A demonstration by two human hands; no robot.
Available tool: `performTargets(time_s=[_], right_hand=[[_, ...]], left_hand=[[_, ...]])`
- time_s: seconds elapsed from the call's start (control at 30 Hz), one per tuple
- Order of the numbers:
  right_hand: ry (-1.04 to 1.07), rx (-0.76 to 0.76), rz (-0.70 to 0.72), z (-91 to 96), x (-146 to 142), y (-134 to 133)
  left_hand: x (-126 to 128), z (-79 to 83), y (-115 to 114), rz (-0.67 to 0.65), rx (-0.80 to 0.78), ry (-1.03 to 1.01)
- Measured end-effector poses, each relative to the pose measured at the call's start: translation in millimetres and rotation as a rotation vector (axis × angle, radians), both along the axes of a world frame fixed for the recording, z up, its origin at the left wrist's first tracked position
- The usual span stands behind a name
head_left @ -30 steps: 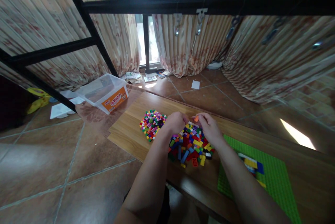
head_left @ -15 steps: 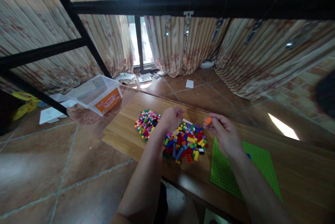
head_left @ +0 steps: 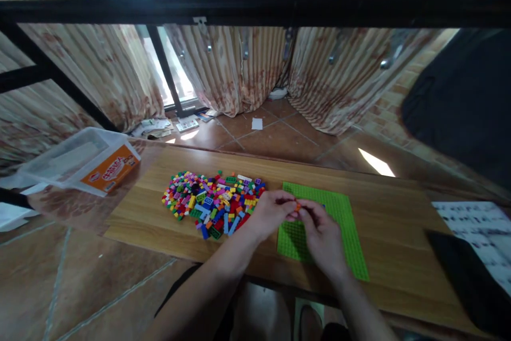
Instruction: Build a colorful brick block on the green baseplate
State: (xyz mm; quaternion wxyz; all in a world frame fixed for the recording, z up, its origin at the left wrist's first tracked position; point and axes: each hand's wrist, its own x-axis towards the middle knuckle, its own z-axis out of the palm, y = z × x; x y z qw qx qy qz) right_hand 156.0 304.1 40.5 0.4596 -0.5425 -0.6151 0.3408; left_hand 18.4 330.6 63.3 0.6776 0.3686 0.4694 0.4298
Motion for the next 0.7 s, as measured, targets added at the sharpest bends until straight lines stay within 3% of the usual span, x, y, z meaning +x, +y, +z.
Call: performTargets(time_s=[0.2, 0.33, 0.53, 0.7], right_hand=[[-0.227, 0.059, 0.055, -2.9, 10.0, -9.8], [-0.255, 0.044, 0.036, -2.7, 39.2, -5.6], [-0.226, 0.036, -0.298, -4.7, 91.4, 11.4], [-0.340, 0.096, -0.073, -11.8, 78.1, 15.0]], left_hand=[[5.9, -4.8, -0.5, -0.082, 0.029, 0.162], [11.0, -5.5, -1.3, -0.156, 0.049, 0.229], [6.6, -16.7, 13.3, 0.001, 0.339, 0.703], [15.7, -24.7, 12.5, -0.051, 0.355, 0.859]])
